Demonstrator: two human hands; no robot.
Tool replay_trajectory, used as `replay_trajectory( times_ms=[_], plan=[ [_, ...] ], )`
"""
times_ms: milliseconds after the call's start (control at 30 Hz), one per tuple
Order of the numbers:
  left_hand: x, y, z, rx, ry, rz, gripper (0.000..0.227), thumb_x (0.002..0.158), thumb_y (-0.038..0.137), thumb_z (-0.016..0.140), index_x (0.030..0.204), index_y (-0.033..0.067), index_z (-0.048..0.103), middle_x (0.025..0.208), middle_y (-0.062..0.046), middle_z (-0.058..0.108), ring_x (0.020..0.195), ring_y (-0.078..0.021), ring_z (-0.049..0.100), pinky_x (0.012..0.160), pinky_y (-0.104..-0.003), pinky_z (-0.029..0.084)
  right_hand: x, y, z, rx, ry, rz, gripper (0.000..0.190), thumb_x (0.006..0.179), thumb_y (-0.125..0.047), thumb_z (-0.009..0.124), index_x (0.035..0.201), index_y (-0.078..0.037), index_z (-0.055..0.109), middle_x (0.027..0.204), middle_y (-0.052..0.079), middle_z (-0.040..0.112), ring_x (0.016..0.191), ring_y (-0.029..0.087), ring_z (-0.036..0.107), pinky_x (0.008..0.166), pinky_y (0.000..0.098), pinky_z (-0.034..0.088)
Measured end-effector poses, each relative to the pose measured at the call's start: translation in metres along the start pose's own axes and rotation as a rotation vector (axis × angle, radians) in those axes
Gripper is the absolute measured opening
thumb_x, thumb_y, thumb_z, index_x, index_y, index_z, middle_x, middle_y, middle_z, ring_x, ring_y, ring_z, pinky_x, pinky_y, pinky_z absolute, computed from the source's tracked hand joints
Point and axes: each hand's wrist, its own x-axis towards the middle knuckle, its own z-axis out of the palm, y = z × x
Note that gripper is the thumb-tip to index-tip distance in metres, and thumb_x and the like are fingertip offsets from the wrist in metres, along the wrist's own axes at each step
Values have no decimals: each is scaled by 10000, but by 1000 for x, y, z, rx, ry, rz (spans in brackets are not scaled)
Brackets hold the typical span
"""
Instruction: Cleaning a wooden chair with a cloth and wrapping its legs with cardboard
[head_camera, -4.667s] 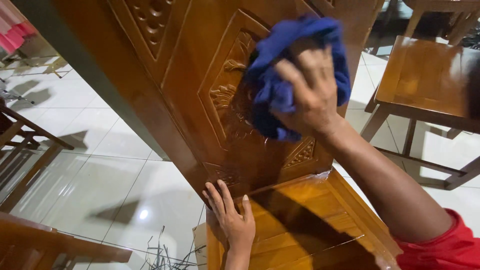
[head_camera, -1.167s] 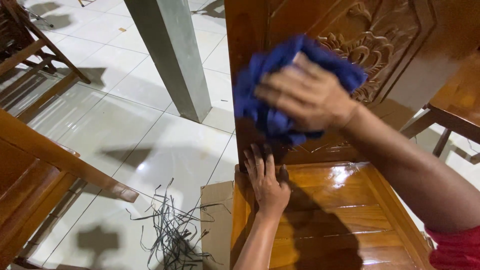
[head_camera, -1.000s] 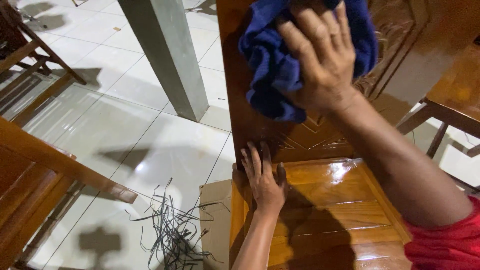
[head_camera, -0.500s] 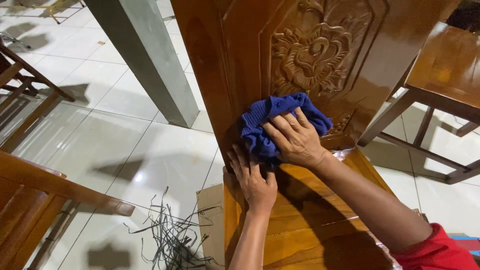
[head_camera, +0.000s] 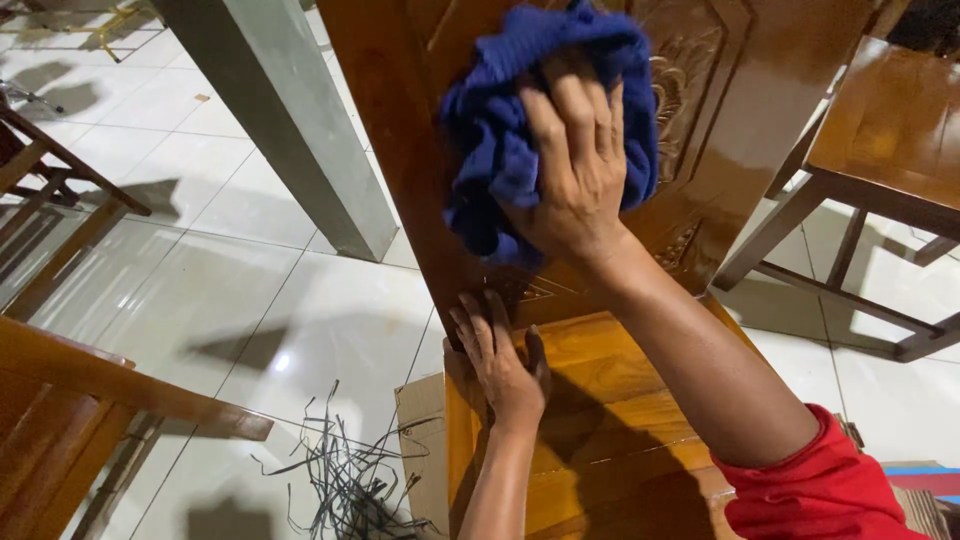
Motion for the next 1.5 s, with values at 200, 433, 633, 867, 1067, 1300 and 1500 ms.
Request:
replay_trajectory(
  times_ms=[200, 433, 633, 867, 1067, 1300, 1500],
  plan=[
    [0, 1, 0, -22, 118, 37, 596, 783, 78, 627, 1372, 24, 544, 1666, -245, 241, 1548, -486, 146, 1209, -584, 201, -108, 41, 29, -23, 97, -226, 461, 1049, -419, 481, 1189, -51, 722, 1140, 210, 644, 1035, 435, 646, 1050, 644, 436],
    [2, 2, 0, -66, 45, 16, 708, 949, 173, 620, 1599, 67, 360, 1724, -197, 65, 1552, -464, 25, 1213, -575, 123, -151, 109, 7, -49, -21, -297, 382, 1015, -371, 527, 1134, -65, 722, 1132, 199, 649, 1034, 426, 654, 1068, 636, 451],
    [4, 1, 0, -70, 113, 86, 708, 983, 207, 590, 1622, 71, 316, 1714, -222, 76, 1551, -472, 42, 1211, -587, 126, -68, 115, -22, -124, 137, -18, 492, 988, -275, 707, 1287, 106, 619, 1300, 335, 551, 1191, 591, 543, 1087, 664, 355],
    [5, 0, 1, -33, 112, 74, 740, 948, 219, 629, 1615, 71, 346, 1707, -234, 127, 1535, -507, 96, 1206, -582, 162, -118, 97, -11, -77, 153, 107, 448, 1016, -209, 623, 1344, 91, 570, 1347, 317, 514, 1253, 577, 501, 1130, 637, 337],
    [2, -6, 6, -5, 118, 67, 785, 893, 208, 679, 1608, 82, 379, 1702, -230, 164, 1526, -515, 142, 1215, -568, 179, -234, 101, -9, -123, -50, -48, 372, 994, -309, 592, 1223, -21, 648, 1146, 227, 581, 1110, 477, 595, 1093, 659, 408],
    [2, -4, 5, -3, 99, 53, 760, 943, 218, 664, 1631, 102, 363, 1723, -190, 124, 1537, -485, 107, 1197, -565, 199, -242, 149, -17, -126, -34, 25, 385, 1022, -287, 569, 1229, 28, 650, 1243, 305, 584, 1185, 536, 567, 1096, 642, 396],
    [-1, -3, -3, 17, -7, 36, 793, 1004, 262, 576, 1660, 102, 161, 1735, -163, -18, 1594, -483, 25, 1284, -600, 173, -129, 121, -47, -79, 25, 409, 719, 945, -269, 746, 1509, 17, 404, 1549, 254, 377, 1458, 496, 391, 1255, 513, 312]
  ],
)
